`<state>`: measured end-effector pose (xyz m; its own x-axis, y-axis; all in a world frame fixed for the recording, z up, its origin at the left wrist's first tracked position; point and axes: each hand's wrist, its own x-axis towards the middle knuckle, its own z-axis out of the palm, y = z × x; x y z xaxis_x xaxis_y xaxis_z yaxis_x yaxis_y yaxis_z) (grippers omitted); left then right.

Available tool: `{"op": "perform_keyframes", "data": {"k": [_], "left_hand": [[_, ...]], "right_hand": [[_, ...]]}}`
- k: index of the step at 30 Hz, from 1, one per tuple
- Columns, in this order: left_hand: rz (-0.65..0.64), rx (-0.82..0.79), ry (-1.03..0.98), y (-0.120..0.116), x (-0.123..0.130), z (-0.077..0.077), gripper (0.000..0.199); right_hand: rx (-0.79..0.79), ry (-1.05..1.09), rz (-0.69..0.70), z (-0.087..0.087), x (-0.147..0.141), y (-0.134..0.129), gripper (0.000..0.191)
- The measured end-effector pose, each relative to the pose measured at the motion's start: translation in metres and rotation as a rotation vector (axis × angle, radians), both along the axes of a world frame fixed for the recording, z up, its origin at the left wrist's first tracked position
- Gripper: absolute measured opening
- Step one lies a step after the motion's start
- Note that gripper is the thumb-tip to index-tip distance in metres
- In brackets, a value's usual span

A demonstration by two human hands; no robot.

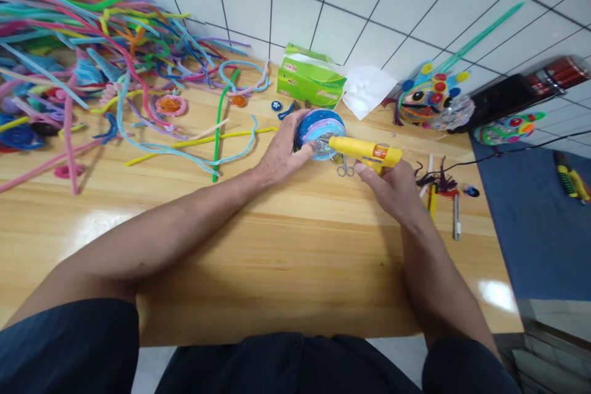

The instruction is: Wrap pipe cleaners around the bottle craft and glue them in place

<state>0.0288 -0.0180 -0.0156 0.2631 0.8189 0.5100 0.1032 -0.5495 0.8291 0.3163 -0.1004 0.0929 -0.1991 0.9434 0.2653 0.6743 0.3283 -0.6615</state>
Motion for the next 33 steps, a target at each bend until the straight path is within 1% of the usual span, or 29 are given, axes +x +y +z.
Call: {"op": "perform_keyframes", "data": {"k": [4,7,12,17,23,26,33], "left_hand": [[0.007,-0.02,0.014,-0.0027,0.0011,0.0038,0.077],[0.005,-0.028,0.004,-0.0028,0.0016,0.0038,0.076],[0.019,-0.029,0.027,-0.0006,0.0012,0.0015,0.083],[0.003,-0.001,-0.01,0.0007,-0.0002,0.0,0.074],[0.001,0.003,0.011,-0.0004,-0.0003,0.0007,0.075],[0.0,0.014,-0.001,-0.0006,0.0001,0.0013,0.076],[-0.006,-0.008,-0.001,-0.0013,-0.0017,0.0037,0.076]], "right_hand": [[0.011,-0.012,-0.008,0.0011,0.002,-0.0003,0.043],[0.011,-0.009,-0.01,0.0014,0.0019,-0.0002,0.043],[0.007,-0.016,-0.011,-0.0001,-0.0016,-0.0001,0.051],[0.008,-0.025,-0.019,0.0001,0.0001,-0.0003,0.051],[0.013,-0.039,-0.014,0.0002,0.0032,-0.0001,0.051],[0.01,-0.037,-0.016,-0.0012,0.0033,-0.0001,0.049],[0.018,-0.031,0.003,-0.0026,0.0016,-0.0003,0.048]]}}
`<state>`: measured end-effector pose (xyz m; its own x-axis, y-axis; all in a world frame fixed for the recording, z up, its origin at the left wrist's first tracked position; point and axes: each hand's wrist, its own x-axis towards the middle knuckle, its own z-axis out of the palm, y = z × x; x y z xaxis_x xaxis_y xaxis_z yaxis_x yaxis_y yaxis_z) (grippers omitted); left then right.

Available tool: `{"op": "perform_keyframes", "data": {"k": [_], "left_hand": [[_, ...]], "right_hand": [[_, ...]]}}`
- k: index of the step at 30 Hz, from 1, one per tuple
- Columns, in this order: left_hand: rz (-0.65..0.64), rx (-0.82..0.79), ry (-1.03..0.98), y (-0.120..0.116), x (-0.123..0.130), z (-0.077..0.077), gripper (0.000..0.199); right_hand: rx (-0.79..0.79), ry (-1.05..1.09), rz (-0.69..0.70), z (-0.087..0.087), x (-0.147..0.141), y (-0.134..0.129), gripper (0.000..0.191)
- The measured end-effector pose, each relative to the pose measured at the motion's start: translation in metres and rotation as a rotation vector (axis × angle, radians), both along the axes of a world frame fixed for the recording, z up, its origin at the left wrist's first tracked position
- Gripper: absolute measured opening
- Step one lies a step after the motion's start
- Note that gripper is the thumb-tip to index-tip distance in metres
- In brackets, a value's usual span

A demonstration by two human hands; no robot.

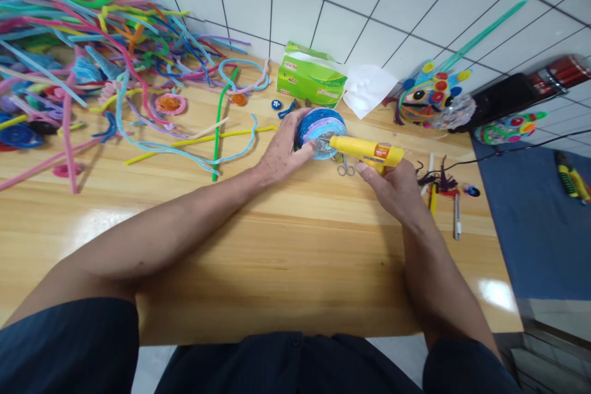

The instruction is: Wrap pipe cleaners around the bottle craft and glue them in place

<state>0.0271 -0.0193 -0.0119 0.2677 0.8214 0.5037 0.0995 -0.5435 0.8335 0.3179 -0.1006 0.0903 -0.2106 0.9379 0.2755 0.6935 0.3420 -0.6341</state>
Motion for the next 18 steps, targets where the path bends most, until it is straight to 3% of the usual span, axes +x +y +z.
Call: {"op": "perform_keyframes", "data": {"k": [18], "left_hand": [[0.018,0.01,0.004,-0.0008,0.002,0.0004,0.077]], "right_hand": [[0.055,-0.036,-0.022,0.0011,0.0064,0.0017,0.04]]}}
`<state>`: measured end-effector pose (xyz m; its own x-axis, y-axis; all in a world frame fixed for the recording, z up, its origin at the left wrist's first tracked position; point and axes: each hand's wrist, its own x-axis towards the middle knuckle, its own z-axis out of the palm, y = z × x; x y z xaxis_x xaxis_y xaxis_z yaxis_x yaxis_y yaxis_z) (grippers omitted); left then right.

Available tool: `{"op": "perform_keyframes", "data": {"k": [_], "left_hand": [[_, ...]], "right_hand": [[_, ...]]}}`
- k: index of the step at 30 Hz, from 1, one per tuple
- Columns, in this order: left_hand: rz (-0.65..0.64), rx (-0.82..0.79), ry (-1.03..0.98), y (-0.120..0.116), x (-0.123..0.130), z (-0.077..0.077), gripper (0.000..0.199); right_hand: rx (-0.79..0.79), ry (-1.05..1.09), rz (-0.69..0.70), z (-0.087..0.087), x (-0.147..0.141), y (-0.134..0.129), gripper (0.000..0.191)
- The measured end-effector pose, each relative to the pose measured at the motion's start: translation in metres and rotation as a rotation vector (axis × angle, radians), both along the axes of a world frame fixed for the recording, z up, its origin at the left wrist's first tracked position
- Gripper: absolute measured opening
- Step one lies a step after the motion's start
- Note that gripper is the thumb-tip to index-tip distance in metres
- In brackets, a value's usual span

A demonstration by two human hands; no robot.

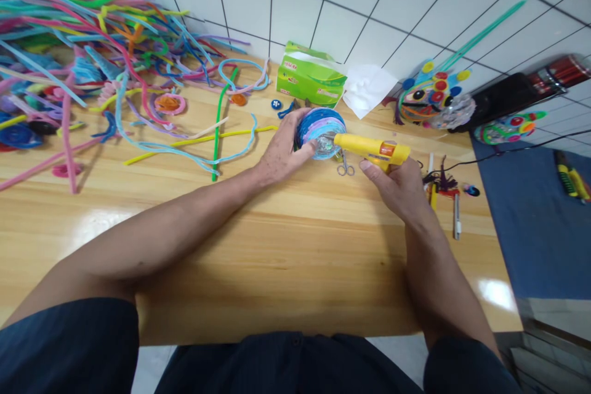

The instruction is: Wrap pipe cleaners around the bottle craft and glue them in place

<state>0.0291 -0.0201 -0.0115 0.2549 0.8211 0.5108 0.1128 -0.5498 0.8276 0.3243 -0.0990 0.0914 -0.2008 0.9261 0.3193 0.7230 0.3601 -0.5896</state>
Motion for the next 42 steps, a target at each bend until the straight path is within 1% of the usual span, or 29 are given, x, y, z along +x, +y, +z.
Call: {"op": "perform_keyframes", "data": {"k": [5,11,15,21,28,31,34,38,42], "left_hand": [[0.006,-0.006,0.0,0.0,0.0,0.0,0.077],[-0.019,0.041,0.021,0.002,-0.002,-0.002,0.077],[-0.023,0.037,0.008,0.003,-0.003,-0.004,0.075],[-0.027,0.035,0.005,0.003,-0.002,-0.005,0.078],[-0.038,0.043,-0.016,0.007,-0.004,-0.01,0.073],[-0.039,0.043,-0.018,0.007,-0.003,-0.009,0.074],[-0.027,0.004,-0.022,0.005,-0.002,-0.005,0.076],[-0.011,-0.023,-0.03,0.003,-0.001,-0.004,0.077],[-0.004,-0.036,-0.023,0.002,-0.001,-0.003,0.075]], "right_hand": [[-0.01,0.005,0.01,0.0,0.0,0.0,0.038],[0.009,0.013,0.049,-0.001,-0.005,-0.001,0.039],[-0.008,0.019,0.048,-0.003,-0.005,-0.001,0.042],[-0.022,0.014,0.04,-0.004,-0.005,-0.001,0.044],[-0.029,0.025,0.041,-0.005,-0.005,0.0,0.046],[-0.022,0.024,0.046,-0.004,-0.005,0.0,0.043],[-0.026,0.032,0.037,-0.002,-0.005,-0.001,0.042],[-0.059,0.028,0.021,-0.001,-0.005,-0.002,0.042],[-0.047,0.024,0.026,-0.002,-0.005,-0.001,0.045]]}}
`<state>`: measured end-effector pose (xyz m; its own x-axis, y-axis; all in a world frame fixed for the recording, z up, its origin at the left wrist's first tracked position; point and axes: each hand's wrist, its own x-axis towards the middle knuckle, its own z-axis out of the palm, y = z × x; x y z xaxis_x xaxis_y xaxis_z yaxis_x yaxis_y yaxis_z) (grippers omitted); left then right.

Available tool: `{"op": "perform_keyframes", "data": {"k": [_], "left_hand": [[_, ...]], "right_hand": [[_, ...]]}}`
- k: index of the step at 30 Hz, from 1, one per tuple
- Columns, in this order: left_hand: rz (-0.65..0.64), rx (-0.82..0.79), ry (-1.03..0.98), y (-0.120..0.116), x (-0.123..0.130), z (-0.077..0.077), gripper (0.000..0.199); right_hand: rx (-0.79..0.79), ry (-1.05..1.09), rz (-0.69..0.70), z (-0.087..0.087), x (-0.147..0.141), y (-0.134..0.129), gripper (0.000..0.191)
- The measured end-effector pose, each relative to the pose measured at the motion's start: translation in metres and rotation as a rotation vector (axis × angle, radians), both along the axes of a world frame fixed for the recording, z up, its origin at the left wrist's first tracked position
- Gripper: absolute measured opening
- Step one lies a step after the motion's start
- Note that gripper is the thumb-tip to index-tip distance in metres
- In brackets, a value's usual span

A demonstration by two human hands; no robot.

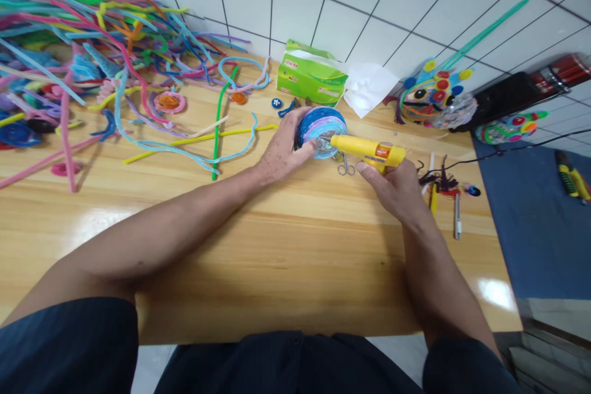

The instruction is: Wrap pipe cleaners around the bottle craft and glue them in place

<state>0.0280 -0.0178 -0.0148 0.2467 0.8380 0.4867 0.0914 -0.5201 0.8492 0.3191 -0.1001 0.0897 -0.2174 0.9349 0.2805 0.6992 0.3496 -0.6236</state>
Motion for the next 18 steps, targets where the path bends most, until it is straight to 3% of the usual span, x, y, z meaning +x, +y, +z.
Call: {"op": "perform_keyframes", "data": {"k": [12,18], "left_hand": [[-0.008,0.027,0.053,-0.001,0.0004,0.0035,0.084],[-0.004,0.058,0.036,0.0006,-0.0011,0.0008,0.076]], "right_hand": [[-0.01,-0.003,-0.008,0.0032,-0.0009,-0.0006,0.04],[0.009,0.017,0.003,0.0026,-0.0001,0.0004,0.038]]}}
